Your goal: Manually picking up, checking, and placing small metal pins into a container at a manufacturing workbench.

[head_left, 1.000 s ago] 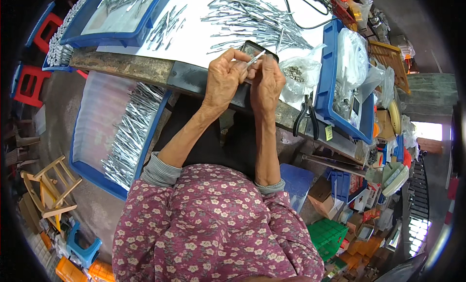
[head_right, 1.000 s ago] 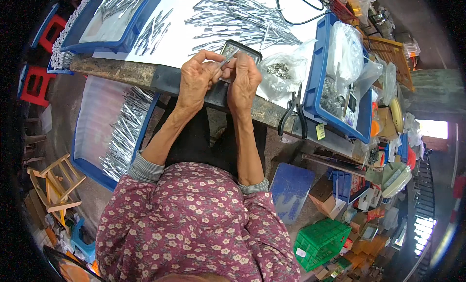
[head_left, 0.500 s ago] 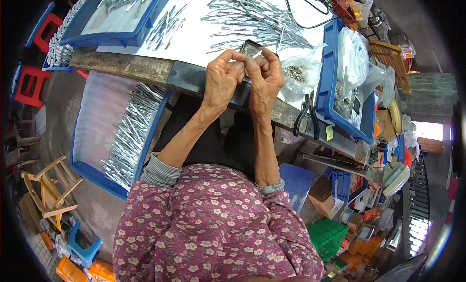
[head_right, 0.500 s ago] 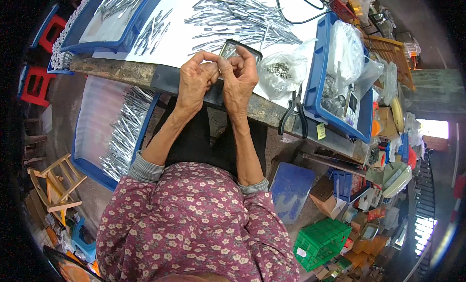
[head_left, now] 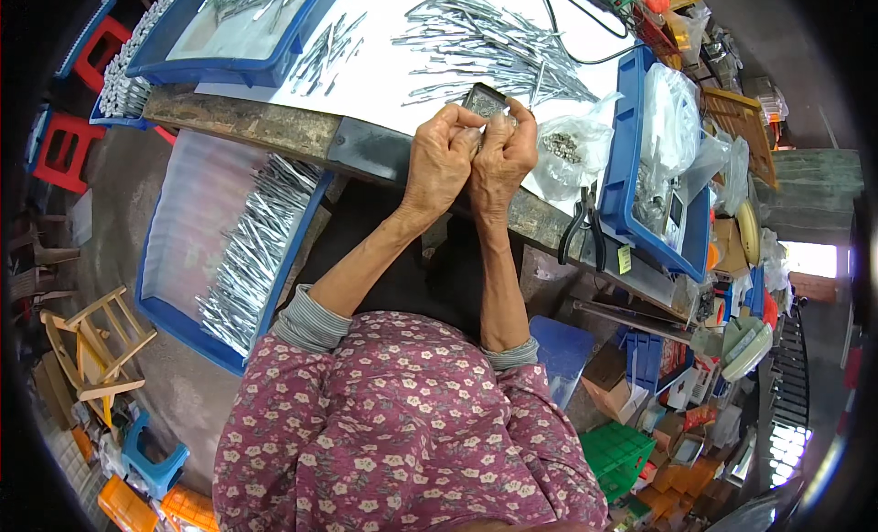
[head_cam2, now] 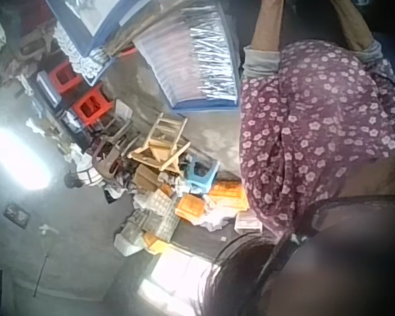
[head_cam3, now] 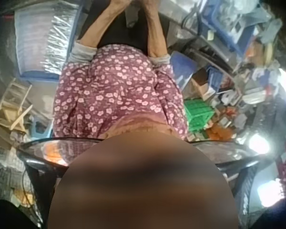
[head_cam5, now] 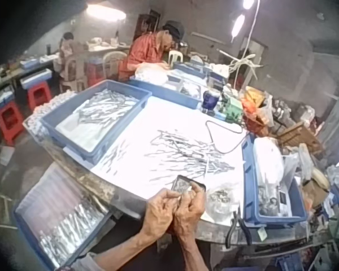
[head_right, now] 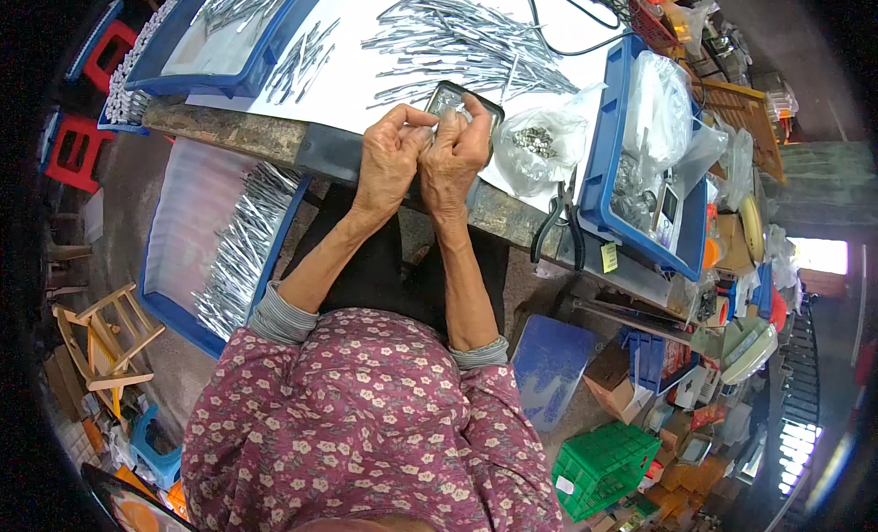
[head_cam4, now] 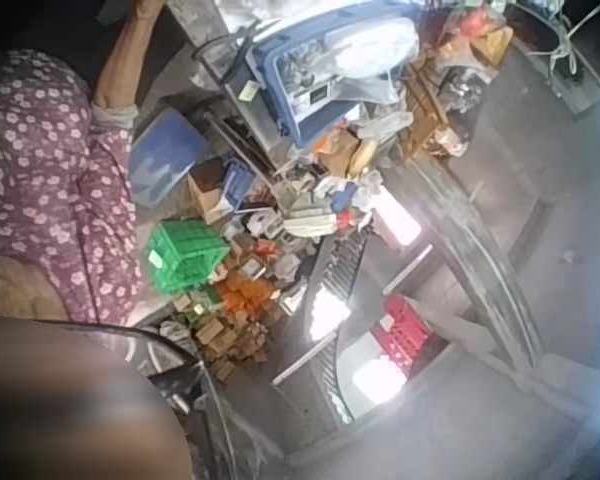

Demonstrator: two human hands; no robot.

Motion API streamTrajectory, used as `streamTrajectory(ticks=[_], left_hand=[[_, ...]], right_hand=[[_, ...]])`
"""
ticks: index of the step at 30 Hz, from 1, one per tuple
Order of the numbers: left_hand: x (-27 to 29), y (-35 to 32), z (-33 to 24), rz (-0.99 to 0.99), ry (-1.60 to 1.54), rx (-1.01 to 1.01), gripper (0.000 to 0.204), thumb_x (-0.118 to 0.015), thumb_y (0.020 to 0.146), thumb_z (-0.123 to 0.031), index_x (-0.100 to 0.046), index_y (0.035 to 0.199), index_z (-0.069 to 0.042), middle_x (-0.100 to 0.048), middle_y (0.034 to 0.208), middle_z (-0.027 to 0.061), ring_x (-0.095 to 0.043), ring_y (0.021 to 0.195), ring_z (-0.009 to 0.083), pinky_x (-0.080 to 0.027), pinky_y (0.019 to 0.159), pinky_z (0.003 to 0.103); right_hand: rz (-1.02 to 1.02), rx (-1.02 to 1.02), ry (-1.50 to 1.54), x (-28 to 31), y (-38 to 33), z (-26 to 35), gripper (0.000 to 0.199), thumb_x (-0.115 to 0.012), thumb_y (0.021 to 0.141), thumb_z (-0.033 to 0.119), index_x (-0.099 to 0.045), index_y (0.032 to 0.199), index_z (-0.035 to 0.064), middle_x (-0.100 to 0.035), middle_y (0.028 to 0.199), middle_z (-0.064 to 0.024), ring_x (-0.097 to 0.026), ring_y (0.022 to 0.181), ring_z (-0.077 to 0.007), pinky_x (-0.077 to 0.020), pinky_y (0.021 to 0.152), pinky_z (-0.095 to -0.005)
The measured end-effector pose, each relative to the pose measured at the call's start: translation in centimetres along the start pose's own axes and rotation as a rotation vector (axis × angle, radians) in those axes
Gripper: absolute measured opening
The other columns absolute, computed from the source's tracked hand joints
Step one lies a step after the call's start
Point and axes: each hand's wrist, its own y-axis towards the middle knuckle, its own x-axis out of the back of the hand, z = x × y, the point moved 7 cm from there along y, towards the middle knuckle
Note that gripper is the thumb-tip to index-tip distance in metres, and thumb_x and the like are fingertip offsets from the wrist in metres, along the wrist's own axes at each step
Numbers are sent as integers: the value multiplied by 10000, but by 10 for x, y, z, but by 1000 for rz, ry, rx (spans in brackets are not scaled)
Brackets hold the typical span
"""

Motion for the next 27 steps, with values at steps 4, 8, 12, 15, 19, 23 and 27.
streamTrajectory(ticks=[4,8,12,15,19,23,27], left_hand=[[11,9,-3,19,180,-34,73,-473,831,-31,-524,851,18,-505,557,27,-452,496,73,-375,445,253],[46,34,-18,-111,581,-167,101,-467,877,-124,-539,899,-56,-491,506,16,-451,414,96,-328,336,222],[80,58,-39,-230,1084,-474,112,-460,863,-98,-550,909,-50,-574,589,98,-561,497,209,-436,410,321],[98,74,-43,-269,1284,-559,136,-462,800,-18,-566,886,-11,-609,741,185,-600,704,317,-479,590,394],[114,87,-40,-308,1397,-575,169,-489,746,11,-581,881,-34,-590,801,159,-562,784,328,-466,678,394],[118,93,-32,-281,1431,-573,180,-511,723,31,-581,878,-28,-565,828,156,-549,825,320,-468,677,392],[118,92,-27,-272,1436,-534,184,-517,714,34,-581,878,-18,-556,835,158,-543,819,313,-470,678,384]], right_hand=[[142,-180,210,-3,5,-17,278,-465,910,184,-529,1036,-56,-454,625,18,-403,544,-52,-337,480,-200],[166,-119,38,13,10,-18,254,-475,901,162,-535,1018,-55,-509,640,-20,-484,588,-87,-388,517,-215],[241,-88,-224,14,9,-17,204,-510,801,65,-557,975,-31,-548,660,-120,-544,597,-228,-438,602,-338],[314,62,-401,8,9,-13,159,-506,777,28,-564,913,-30,-562,726,-166,-568,662,-307,-443,623,-369],[325,187,-498,-6,11,-13,75,-523,727,-10,-547,798,-8,-548,782,-175,-554,705,-346,-436,630,-410],[315,299,-581,-13,14,-16,57,-542,715,-10,-529,770,-2,-536,758,-170,-548,684,-345,-436,613,-419],[344,373,-649,-20,14,-14,78,-547,703,-15,-498,763,-6,-526,735,-177,-544,675,-347,-442,591,-419]])
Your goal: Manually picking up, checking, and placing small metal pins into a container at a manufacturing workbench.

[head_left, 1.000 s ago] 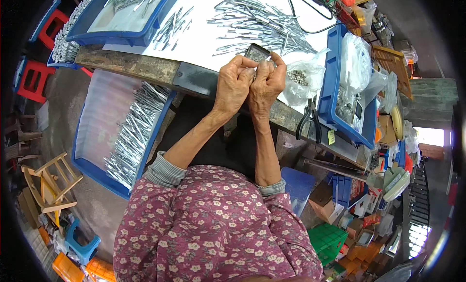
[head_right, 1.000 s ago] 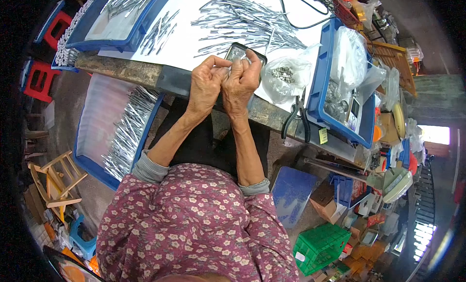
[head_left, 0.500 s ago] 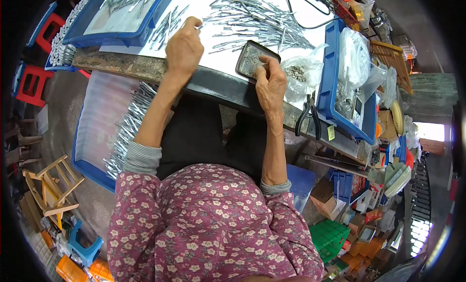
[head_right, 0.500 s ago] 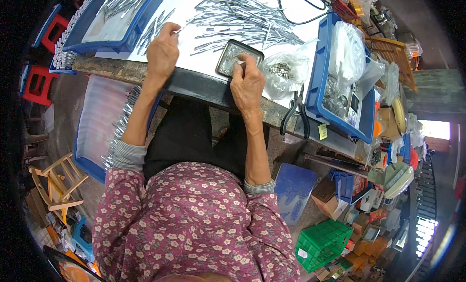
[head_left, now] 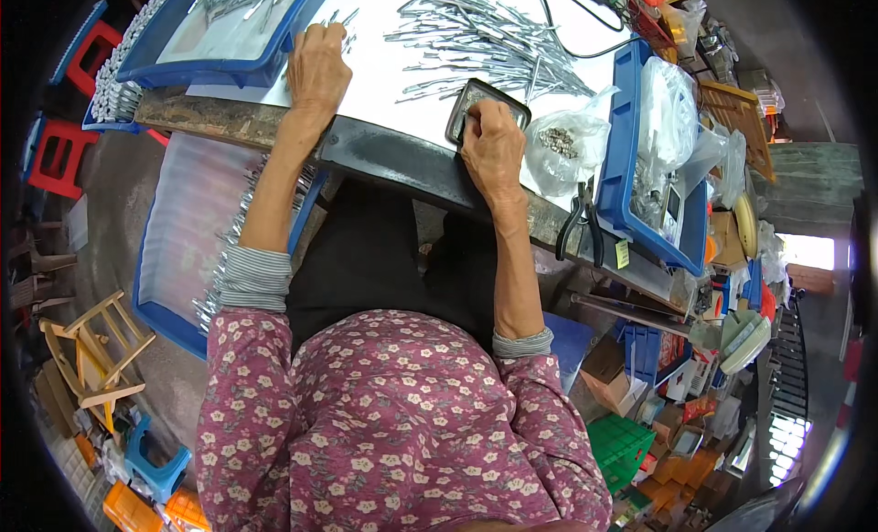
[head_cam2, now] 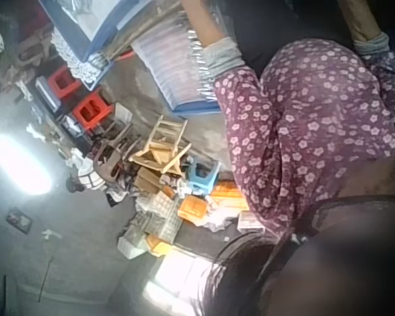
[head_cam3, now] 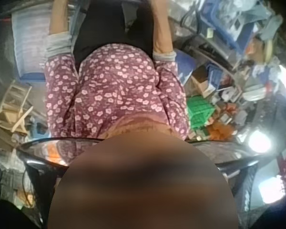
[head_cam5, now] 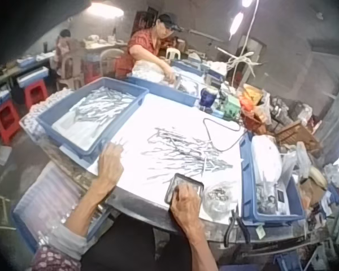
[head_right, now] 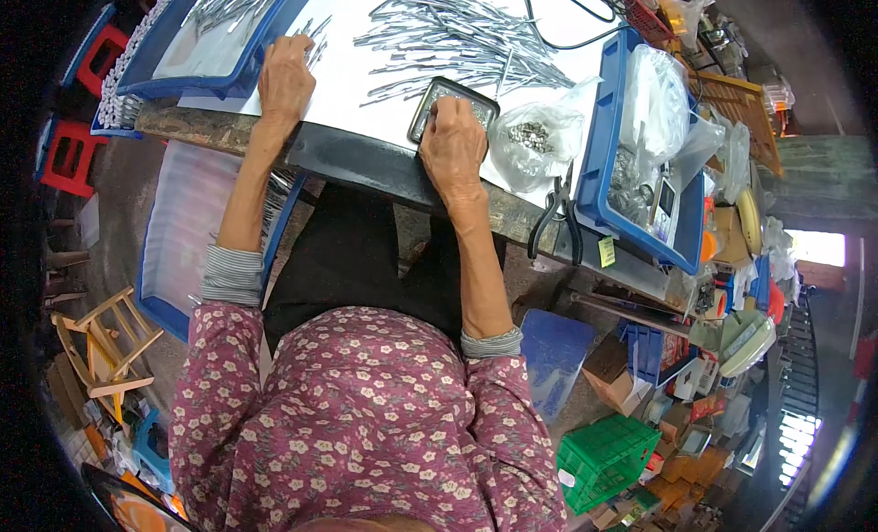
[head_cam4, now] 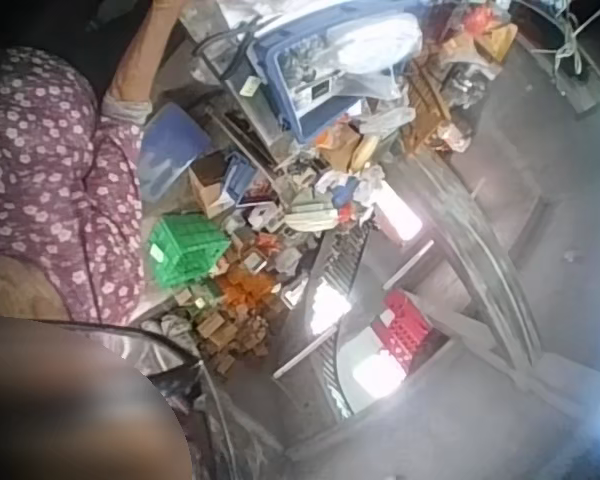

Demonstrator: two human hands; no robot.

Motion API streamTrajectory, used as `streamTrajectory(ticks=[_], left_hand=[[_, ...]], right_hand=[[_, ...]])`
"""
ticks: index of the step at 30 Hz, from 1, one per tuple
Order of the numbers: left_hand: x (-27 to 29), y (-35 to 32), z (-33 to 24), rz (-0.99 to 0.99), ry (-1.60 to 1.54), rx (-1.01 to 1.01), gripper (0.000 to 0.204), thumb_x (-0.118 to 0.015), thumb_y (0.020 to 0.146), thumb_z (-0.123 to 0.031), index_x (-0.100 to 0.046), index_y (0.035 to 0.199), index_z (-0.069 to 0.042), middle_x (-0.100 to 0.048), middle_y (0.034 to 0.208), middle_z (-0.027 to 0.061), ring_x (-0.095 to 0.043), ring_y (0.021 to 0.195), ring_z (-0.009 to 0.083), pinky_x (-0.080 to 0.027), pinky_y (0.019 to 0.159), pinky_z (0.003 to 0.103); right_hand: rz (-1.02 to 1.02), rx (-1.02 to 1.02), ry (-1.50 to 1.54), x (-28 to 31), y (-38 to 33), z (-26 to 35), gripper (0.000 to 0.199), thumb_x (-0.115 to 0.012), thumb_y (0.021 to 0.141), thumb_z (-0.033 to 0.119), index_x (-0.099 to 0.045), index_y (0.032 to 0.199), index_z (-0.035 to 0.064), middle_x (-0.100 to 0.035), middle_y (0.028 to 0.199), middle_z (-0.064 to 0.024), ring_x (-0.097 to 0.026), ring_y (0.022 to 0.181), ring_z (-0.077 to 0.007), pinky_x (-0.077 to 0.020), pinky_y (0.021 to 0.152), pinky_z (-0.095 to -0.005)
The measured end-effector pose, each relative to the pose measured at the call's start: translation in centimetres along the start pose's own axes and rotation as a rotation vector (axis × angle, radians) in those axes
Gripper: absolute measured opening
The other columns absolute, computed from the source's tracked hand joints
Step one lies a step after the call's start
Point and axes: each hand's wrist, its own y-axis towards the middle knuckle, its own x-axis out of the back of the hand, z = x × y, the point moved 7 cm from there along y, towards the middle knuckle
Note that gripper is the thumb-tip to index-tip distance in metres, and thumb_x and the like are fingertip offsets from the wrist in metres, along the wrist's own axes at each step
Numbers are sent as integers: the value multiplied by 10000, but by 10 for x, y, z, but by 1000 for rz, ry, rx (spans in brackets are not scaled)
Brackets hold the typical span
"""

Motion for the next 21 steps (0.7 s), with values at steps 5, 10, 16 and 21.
streamTrajectory(ticks=[5,10,16,21], left_hand=[[1,-5,-42,-9,-232,-113,152,-498,703,60,-586,806,-11,-557,796,139,-521,773,270,-462,696,355],[-20,-17,-85,234,-405,-99,60,-551,744,-35,-583,787,-7,-550,805,140,-519,810,295,-426,758,372],[-35,-12,-103,301,-265,-107,124,-551,677,11,-602,790,4,-570,811,170,-551,822,297,-474,720,380],[-43,-13,-105,342,-152,-126,96,-587,700,-41,-547,784,-16,-540,824,133,-529,845,279,-452,730,374]], right_hand=[[52,15,-64,-1,3,-1,46,-520,731,18,-491,747,-14,-547,724,-178,-546,674,-357,-427,589,-430],[97,36,-83,-3,3,-1,86,-524,736,45,-461,745,-13,-536,713,-196,-535,661,-377,-414,578,-452],[92,-9,-59,0,-2,-7,99,-523,748,63,-462,757,-15,-529,701,-210,-531,657,-395,-414,574,-455],[-25,-61,12,14,-3,-10,81,-505,772,49,-478,793,-25,-535,701,-211,-537,653,-390,-424,582,-442]])
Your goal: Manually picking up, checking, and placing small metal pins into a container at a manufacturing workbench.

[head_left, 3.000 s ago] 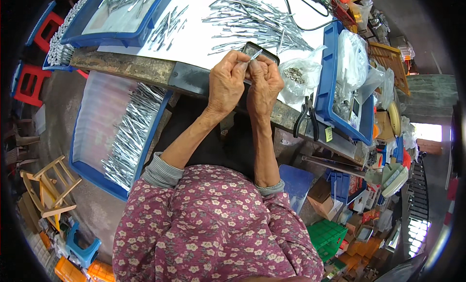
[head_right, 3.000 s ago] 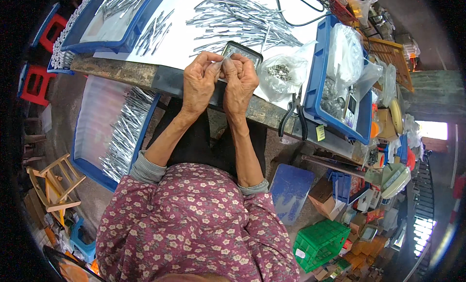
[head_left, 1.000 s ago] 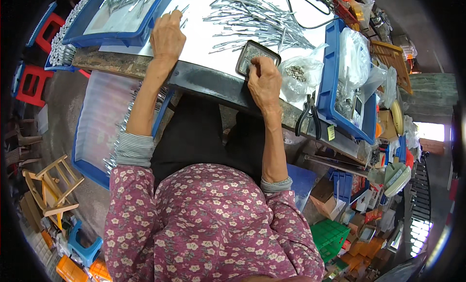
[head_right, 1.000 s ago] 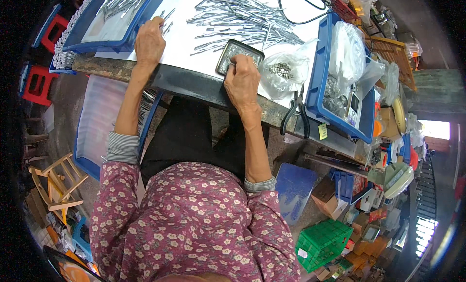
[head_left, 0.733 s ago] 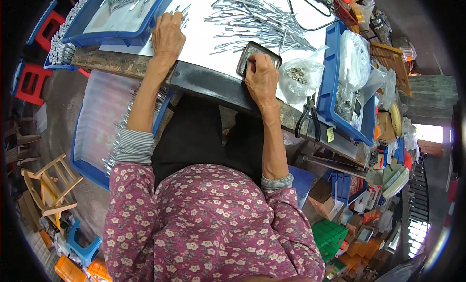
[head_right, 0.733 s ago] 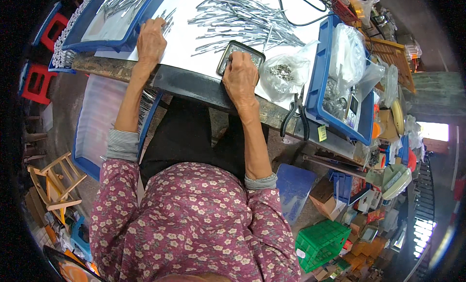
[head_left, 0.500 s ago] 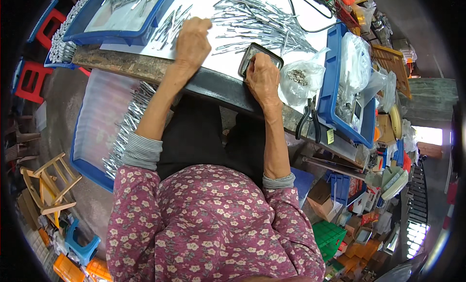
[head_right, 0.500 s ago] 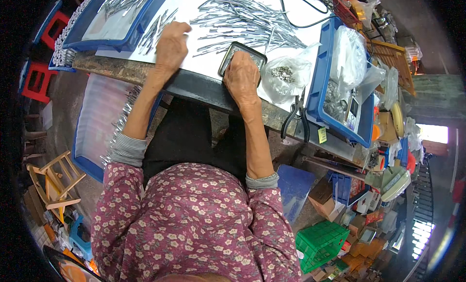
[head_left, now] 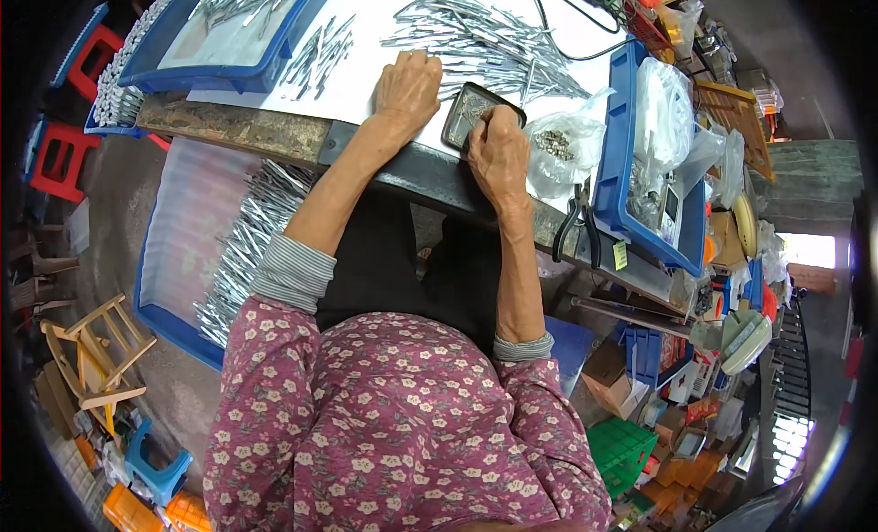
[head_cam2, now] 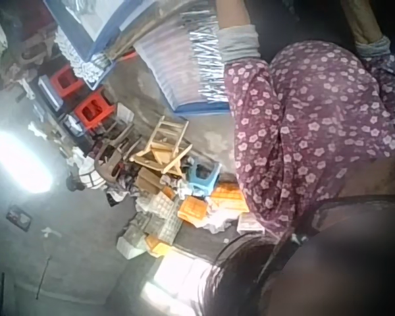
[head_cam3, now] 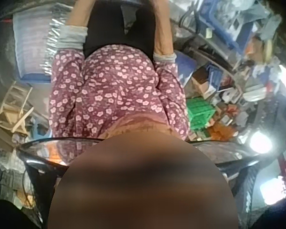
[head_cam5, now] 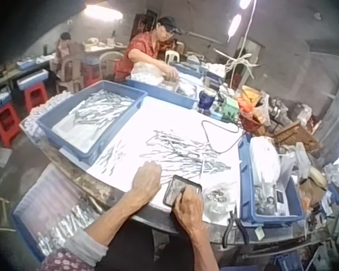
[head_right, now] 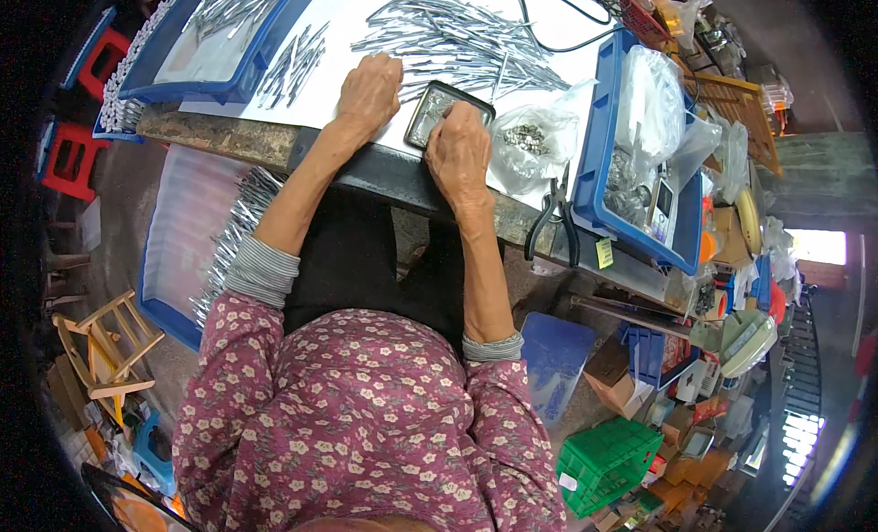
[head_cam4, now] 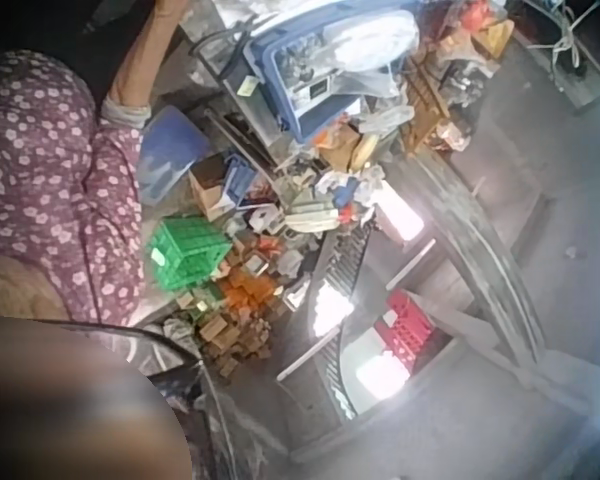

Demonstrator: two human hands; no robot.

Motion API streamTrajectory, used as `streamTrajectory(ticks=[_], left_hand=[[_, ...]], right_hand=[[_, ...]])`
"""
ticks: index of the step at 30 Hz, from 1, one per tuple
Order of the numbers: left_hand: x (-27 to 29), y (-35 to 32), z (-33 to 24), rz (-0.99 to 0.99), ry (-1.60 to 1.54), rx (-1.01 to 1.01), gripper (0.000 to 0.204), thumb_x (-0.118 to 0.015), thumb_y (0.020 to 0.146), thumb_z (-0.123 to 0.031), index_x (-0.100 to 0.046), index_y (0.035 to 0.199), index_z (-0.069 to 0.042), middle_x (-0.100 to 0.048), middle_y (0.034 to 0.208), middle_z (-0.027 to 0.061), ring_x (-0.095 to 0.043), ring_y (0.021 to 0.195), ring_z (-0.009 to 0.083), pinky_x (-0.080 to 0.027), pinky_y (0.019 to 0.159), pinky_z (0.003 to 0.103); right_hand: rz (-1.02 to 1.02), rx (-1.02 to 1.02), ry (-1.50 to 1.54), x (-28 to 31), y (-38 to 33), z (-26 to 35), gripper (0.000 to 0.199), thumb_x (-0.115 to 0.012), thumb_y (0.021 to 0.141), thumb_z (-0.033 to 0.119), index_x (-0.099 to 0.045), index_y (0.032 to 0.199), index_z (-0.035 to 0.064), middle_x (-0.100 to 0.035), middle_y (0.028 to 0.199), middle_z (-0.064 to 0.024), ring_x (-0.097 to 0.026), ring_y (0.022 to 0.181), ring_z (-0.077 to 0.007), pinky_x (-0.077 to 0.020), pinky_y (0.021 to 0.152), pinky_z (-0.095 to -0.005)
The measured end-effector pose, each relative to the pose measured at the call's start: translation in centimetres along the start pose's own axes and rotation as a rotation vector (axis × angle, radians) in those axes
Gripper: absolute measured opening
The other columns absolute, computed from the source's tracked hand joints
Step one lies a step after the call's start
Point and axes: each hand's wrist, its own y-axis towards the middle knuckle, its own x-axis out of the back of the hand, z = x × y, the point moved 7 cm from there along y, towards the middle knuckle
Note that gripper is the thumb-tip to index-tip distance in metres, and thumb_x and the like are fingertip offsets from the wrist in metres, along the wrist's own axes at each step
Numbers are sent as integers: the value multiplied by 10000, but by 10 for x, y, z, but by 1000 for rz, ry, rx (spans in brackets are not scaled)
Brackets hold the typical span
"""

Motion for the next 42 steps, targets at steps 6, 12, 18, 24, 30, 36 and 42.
streamTrajectory(ticks=[6,12,18,24,30,36,42], left_hand=[[1,-4,-14,-38,131,-62,129,-543,693,22,-550,822,23,-547,868,158,-522,836,274,-405,714,404],[5,-6,-8,-81,126,-26,146,-540,699,29,-520,837,-12,-542,832,142,-511,822,275,-385,698,395],[36,-16,-3,-320,-383,39,176,-530,721,49,-500,884,-10,-576,787,156,-548,746,299,-414,689,392],[43,-38,-13,-103,-870,217,168,-417,825,-31,-538,925,31,-597,798,144,-581,721,249,-459,677,353],[24,-55,-21,15,-1135,298,190,-408,824,-26,-553,932,30,-475,658,-17,-415,587,42,-345,527,185],[20,-60,-26,45,-1104,319,140,-472,800,-12,-553,909,26,-509,691,-6,-422,596,40,-354,527,182],[15,-63,-28,98,-1191,372,133,-490,812,-20,-549,924,22,-547,707,11,-459,605,47,-377,534,186]], right_hand=[[-79,-15,67,8,-1,-9,65,-503,771,25,-479,791,-32,-539,687,-202,-542,591,-369,-431,551,-416],[-10,-244,318,5,-5,-18,49,-499,752,13,-468,749,-25,-511,643,-159,-535,578,-281,-430,537,-358],[-95,-286,516,8,-8,-21,69,-577,754,18,-532,794,-14,-553,684,-30,-489,589,-70,-408,518,-207],[-113,-329,607,4,-10,-27,72,-580,768,18,-549,825,-11,-563,709,-22,-505,610,-65,-413,536,-193],[-90,-384,771,6,-12,-22,75,-566,780,11,-560,851,-11,-567,720,-20,-511,617,-63,-413,543,-186],[-81,-458,883,8,-16,-23,98,-567,773,3,-565,868,-19,-563,722,-20,-506,632,-62,-412,557,-187],[-43,-471,1002,9,-19,-22,124,-573,793,42,-570,893,-33,-579,744,-43,-506,629,-68,-394,547,-181]])
